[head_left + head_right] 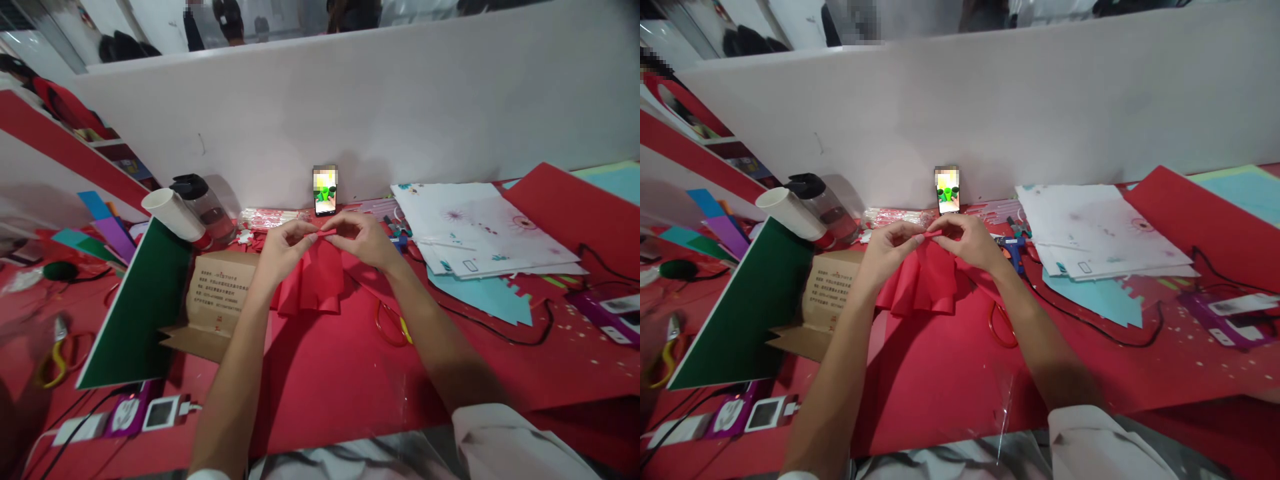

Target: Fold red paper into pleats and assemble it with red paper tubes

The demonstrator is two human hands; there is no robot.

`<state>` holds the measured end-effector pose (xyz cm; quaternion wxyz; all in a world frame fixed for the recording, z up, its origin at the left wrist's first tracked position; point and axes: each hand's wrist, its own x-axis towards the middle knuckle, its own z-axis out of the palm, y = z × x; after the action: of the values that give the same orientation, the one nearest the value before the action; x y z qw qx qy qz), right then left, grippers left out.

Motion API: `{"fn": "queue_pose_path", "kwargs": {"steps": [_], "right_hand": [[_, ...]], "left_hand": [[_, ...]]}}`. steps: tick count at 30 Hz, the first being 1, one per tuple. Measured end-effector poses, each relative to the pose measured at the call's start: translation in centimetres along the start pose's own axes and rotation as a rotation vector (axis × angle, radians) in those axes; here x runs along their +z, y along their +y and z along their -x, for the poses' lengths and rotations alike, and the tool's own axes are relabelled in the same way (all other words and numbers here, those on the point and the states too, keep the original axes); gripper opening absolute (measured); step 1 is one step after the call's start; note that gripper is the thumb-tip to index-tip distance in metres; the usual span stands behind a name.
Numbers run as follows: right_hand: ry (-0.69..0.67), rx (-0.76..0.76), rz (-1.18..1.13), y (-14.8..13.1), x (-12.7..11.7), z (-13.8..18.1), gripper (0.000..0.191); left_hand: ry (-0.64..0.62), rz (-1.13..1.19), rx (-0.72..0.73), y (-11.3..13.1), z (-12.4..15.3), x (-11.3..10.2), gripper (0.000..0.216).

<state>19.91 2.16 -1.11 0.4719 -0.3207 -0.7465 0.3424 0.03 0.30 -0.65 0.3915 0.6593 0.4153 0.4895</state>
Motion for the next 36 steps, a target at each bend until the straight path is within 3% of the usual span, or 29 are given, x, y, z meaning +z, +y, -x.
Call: {"fn": "queue_pose_path", "kwargs": {"steps": [4, 10, 36], "right_hand": [[-0.009, 0.037, -0.051, -0.23, -0.06, -0.03, 0.017], [0.057, 0.042, -0.106, 0.04, 0.22, -0.14, 0.014], [0.078, 0.027, -0.117, -0.04, 0.57, -0.11, 0.013]], "left_hand": [[0.04, -0.057, 0.054, 0.05, -0.02, 0.17, 0.014], [0.037, -0.071, 0.083, 0.3, 0.05, 0.34, 0.014], [0.058, -0.022, 0.026, 0.36, 0.12, 0.24, 0.012]]}}
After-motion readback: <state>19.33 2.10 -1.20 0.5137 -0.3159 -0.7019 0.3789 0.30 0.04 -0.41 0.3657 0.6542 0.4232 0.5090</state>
